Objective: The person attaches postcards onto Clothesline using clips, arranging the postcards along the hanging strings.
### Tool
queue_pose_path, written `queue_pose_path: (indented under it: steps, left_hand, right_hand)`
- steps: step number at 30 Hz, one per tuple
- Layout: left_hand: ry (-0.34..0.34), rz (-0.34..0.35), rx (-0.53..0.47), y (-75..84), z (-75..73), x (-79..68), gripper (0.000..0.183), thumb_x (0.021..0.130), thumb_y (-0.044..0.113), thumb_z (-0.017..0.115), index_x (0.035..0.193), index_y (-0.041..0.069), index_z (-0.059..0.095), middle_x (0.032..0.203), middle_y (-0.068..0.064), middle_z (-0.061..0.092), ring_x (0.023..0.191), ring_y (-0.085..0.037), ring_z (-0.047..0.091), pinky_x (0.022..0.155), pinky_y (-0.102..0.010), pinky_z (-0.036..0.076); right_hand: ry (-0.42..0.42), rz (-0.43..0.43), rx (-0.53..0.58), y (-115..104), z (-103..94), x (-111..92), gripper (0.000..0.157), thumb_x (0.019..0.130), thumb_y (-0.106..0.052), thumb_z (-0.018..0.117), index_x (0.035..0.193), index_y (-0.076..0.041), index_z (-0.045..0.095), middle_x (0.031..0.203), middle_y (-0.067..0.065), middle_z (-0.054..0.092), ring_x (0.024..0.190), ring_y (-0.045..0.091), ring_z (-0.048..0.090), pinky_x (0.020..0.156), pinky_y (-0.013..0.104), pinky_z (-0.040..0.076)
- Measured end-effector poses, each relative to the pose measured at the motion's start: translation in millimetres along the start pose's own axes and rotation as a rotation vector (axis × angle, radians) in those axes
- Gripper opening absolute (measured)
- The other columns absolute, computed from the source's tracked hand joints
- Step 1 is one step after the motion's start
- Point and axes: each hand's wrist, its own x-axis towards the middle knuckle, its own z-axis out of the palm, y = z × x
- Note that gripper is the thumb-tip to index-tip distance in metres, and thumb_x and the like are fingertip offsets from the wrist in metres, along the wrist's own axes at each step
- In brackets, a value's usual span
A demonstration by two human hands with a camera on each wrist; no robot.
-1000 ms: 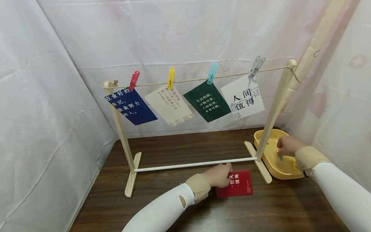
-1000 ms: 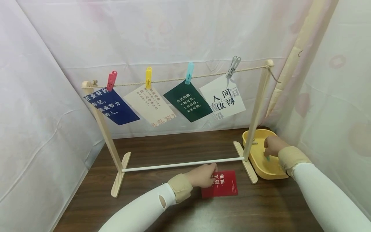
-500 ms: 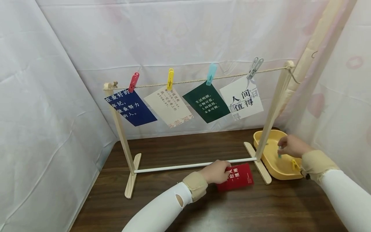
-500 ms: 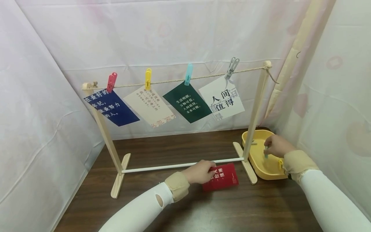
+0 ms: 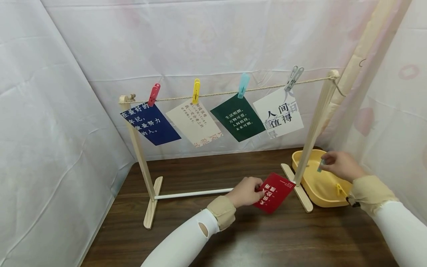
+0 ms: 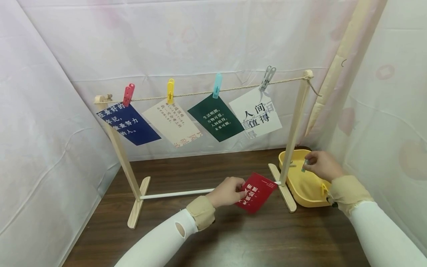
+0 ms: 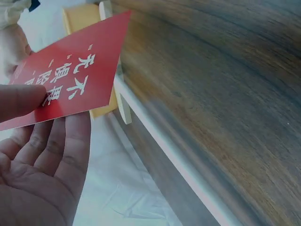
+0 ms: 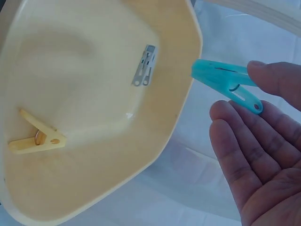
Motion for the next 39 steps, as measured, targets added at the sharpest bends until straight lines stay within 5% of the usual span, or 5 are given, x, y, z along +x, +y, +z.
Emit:
queue_pose_path:
  steps: [3,11,18,31,39]
  left_hand:
    - [0.019,0.002,-0.051,1.6,-3.2,-0.2,0.005,0.101,0.008,0.073,0.103,0.003,0.074,0.094,-0.004,0.078,0.079,-0.002,0.067,0.070,-0.019,0.057]
    - [0.071,0.059,-0.284,10.0,-10.8,-2.2,0.020,0.102,0.011,0.075,0.121,0.007,0.075,0.112,-0.005,0.078,0.091,-0.003,0.069,0.082,-0.023,0.061]
    - [0.125,0.150,-0.399,22.1,-13.0,-0.2,0.022,0.101,0.009,0.076,0.123,0.005,0.076,0.119,-0.010,0.080,0.093,-0.006,0.072,0.084,-0.025,0.063]
    - [0.225,0.171,-0.427,46.6,-20.8,8.0,0.028,0.098,0.007,0.080,0.126,0.005,0.079,0.117,-0.011,0.082,0.090,-0.004,0.073,0.083,-0.022,0.062]
    - [0.265,0.242,-0.438,61.9,-27.3,15.0,0.034,0.102,0.008,0.076,0.135,0.005,0.073,0.128,-0.013,0.079,0.099,-0.008,0.075,0.086,-0.024,0.063]
  right_hand:
    - [0.035,-0.010,0.008,-1,-2.7,-3,0.040,0.097,-0.010,0.080,0.121,0.018,0.066,0.100,0.027,0.077,0.087,0.029,0.075,0.067,0.023,0.055]
    - [0.115,-0.047,0.049,-11,-10.5,-12,0.036,0.096,-0.005,0.080,0.122,0.017,0.067,0.099,0.027,0.078,0.078,-0.015,0.057,0.067,0.015,0.053]
    - [0.211,-0.083,0.071,-24,-19.8,-20,0.028,0.096,-0.007,0.081,0.115,0.012,0.071,0.098,0.027,0.080,0.077,-0.018,0.058,0.066,0.008,0.049]
    - [0.492,-0.231,0.062,-53,-32.4,-28,0.029,0.084,0.007,0.086,0.110,0.008,0.075,0.096,0.030,0.078,0.079,-0.031,0.053,0.070,-0.001,0.045]
    - [0.579,-0.271,0.094,-71,-42.4,-32,0.032,0.080,0.009,0.087,0.110,0.008,0.076,0.092,-0.036,0.063,0.081,-0.032,0.054,0.070,-0.002,0.044]
